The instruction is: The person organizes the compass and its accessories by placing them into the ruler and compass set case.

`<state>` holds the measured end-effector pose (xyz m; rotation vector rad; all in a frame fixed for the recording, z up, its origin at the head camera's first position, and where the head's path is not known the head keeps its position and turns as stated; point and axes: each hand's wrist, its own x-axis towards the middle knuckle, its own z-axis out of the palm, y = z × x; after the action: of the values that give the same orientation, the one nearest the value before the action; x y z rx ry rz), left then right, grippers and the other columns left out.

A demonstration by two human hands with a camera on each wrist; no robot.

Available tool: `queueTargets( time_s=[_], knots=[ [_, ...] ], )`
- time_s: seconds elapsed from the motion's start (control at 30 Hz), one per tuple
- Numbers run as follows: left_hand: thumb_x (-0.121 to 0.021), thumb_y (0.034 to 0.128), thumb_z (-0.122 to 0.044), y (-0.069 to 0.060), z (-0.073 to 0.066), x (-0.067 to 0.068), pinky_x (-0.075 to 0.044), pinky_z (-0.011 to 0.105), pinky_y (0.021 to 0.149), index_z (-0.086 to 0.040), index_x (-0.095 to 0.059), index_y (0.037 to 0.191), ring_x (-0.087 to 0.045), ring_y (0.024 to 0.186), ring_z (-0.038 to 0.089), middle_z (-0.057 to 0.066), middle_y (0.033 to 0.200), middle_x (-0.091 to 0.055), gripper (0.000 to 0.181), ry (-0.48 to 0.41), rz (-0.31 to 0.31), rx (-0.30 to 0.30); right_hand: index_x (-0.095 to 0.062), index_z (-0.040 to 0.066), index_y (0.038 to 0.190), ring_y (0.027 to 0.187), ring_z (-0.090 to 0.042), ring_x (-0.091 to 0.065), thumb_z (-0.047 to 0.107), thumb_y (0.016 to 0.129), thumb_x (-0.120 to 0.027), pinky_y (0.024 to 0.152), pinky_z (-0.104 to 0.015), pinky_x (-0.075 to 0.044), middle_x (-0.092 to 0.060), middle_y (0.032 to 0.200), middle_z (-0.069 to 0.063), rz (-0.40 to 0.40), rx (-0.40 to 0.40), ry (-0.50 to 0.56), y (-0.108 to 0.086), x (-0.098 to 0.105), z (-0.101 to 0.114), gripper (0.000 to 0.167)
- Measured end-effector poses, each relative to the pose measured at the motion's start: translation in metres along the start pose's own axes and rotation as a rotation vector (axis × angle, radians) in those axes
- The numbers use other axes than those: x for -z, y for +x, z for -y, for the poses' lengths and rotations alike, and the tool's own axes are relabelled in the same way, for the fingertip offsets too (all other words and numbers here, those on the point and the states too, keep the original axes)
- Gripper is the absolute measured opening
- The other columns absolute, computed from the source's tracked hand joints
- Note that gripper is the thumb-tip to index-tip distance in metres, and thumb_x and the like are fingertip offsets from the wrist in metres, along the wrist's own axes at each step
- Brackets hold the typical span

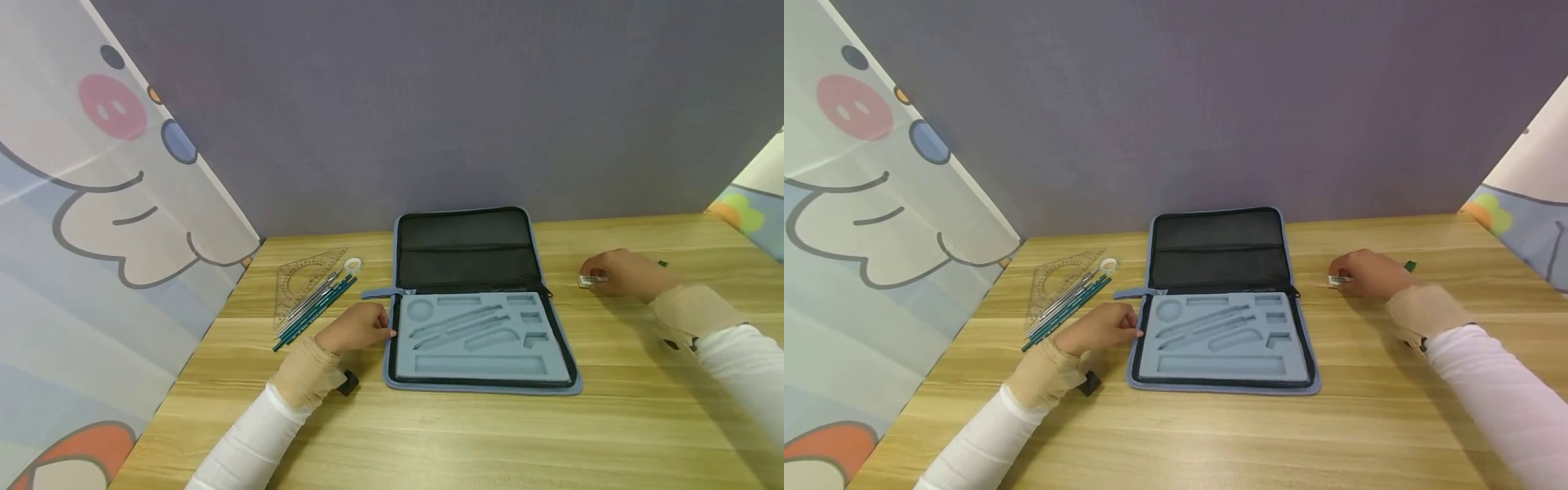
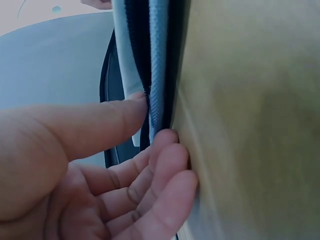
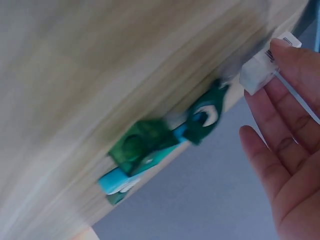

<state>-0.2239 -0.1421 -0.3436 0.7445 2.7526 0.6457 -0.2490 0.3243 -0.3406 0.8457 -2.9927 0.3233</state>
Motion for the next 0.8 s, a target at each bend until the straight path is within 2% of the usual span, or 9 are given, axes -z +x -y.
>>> queueTargets(
  time_s=[0.3,0.5,0.8],
  knots=[
    [-0.070,0.0846,-0.015,-0.001,-0.006,-0.001,-0.036,0.021,0.052,-0.006,-0.057,0.073,-0.042,0.053,0.009,-0.002,0.061,-0.051,0.020,0.047,-0.032,0.008,-0.070,0.003,0.098,0.080,-0.019,-0.064,0.007,0.077,-0.075,0.069,-0.036,-0.053,-0.069,0.095,-0.006,-0.045,0.033,-0.009,0.001,0.004,0.026,0.021],
    [-0.070,0.0851,-0.015,-0.002,-0.007,-0.002,-0.035,0.021,0.052,-0.006,-0.057,0.072,-0.042,0.051,0.009,-0.002,0.061,-0.050,0.020,0.060,-0.031,0.016,-0.071,0.005,0.095,0.080,-0.018,-0.065,0.002,0.075,-0.076,0.067,-0.034,-0.053,-0.069,0.093,-0.004,-0.075,0.092,-0.025,0.007,0.005,0.047,0.021],
    [-0.070,0.0855,-0.015,-0.002,-0.009,-0.001,-0.032,0.021,0.050,-0.007,-0.055,0.067,-0.039,0.049,0.008,-0.004,0.057,-0.045,0.024,0.065,-0.028,0.004,-0.071,0.004,0.098,0.079,-0.016,-0.064,0.002,0.076,-0.074,0.065,-0.030,-0.052,-0.069,0.092,-0.003,-0.047,0.122,0.031,0.016,0.012,0.087,0.022]
  ],
)
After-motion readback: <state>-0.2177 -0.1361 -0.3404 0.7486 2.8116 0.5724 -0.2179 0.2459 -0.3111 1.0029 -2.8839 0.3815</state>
